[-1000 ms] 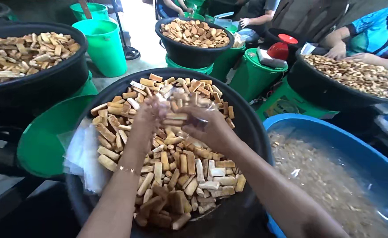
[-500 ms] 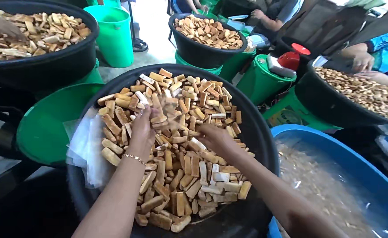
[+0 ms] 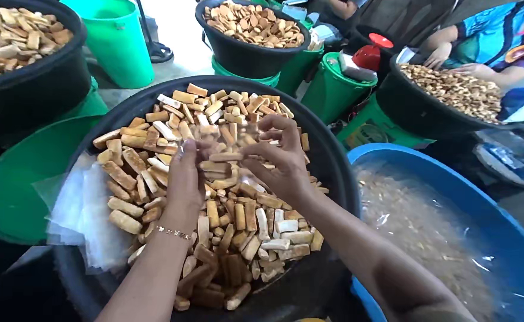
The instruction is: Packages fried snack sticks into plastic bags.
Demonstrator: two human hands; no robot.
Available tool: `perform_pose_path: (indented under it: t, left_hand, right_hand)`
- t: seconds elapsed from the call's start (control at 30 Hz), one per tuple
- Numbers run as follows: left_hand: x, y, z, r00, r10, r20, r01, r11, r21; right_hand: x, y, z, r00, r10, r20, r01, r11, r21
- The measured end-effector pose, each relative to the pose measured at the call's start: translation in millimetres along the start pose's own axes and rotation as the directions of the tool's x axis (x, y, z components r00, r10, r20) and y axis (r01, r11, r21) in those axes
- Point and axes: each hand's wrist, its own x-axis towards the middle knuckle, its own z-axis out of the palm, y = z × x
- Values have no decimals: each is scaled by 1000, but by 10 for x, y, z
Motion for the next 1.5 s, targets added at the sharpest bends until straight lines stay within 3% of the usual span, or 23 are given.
perform_pose_path:
  t: [0.13,0.2,0.27,0.33,0.37,0.4,0.47,0.53,0.6,0.73,0.87,0.97,1.1,1.13,1.2,1.27,1.3,1.4,1.5]
  left_hand:
    - [-33,22,27,993,102,58,-104,994,34]
    - [12,54,-34,991,130,20,-131,991,30]
    - [135,153,-210,981,180,-71,-182,983,-21]
    - [271,242,-384,952,231,-202,-257,960,-111]
    - [302,258,-447,946,237,-221,-274,949,-156]
    - [295,258,-464,947,230,-224,-272,945,-180]
    - [275,243,-426,955,190,-228,-234,954,-186]
    - [283,240,-385,959,124,-255,-174,968,-183]
    - [317,235,-399,958,77,-275,-137,969,-206]
    - [346,243,-427,963,47,-265,-117,960,-256]
    - [336,265,-400,967,43,-251,-107,963,-248]
    - [320,221,-342,959,-20,-282,-42,976,-214]
    - [330,145,-316,954,-53,-294,-5,981,-194]
    - [327,139,-320,955,-66,-289,7,980,-200]
    - [311,137,-303,954,-110,-280,50,976,-214]
    - [271,133,-251,964,-151,-218,111,976,-186]
    - [253,123,-210,970,-164,-180,136,978,-157]
    - [160,106,-61,985,-170,-40,165,980,-109]
    - [78,106,-28,983,-105,154,130,977,-166]
  right_hand:
    - [107,30,85,978,-159,139,156,987,32]
    - [236,48,81,959,-105,264,67,987,149]
    - [319,172,86,960,11,279,-84,965,249]
    - [331,347,192,935,179,306,-231,962,144]
    - [325,416,293,869,274,413,-313,949,31]
    - [313,469,440,758,353,549,-364,927,-92]
    - [202,556,852,563,426,709,-304,904,-302]
    - [76,562,1171,501,462,732,-185,883,-431]
    - [64,528,1298,435,511,741,-171,855,-489]
    - [65,580,1078,302,515,802,-167,857,-488]
    - [103,535,646,222,593,774,-309,796,-521]
    - [-53,636,450,322,521,790,-455,817,-354]
    - [-38,615,342,414,622,664,-522,760,-387]
    - [5,583,262,476,634,609,-568,750,-338]
    - [90,452,63,686,598,415,-605,785,-130]
    - [146,262,-70,885,444,139,-455,889,59]
    - [170,183,-93,940,340,36,-341,937,76]
    - [206,95,3,996,79,-33,-81,996,-48]
    - [208,195,185,1000,-1,-22,0,1000,-22]
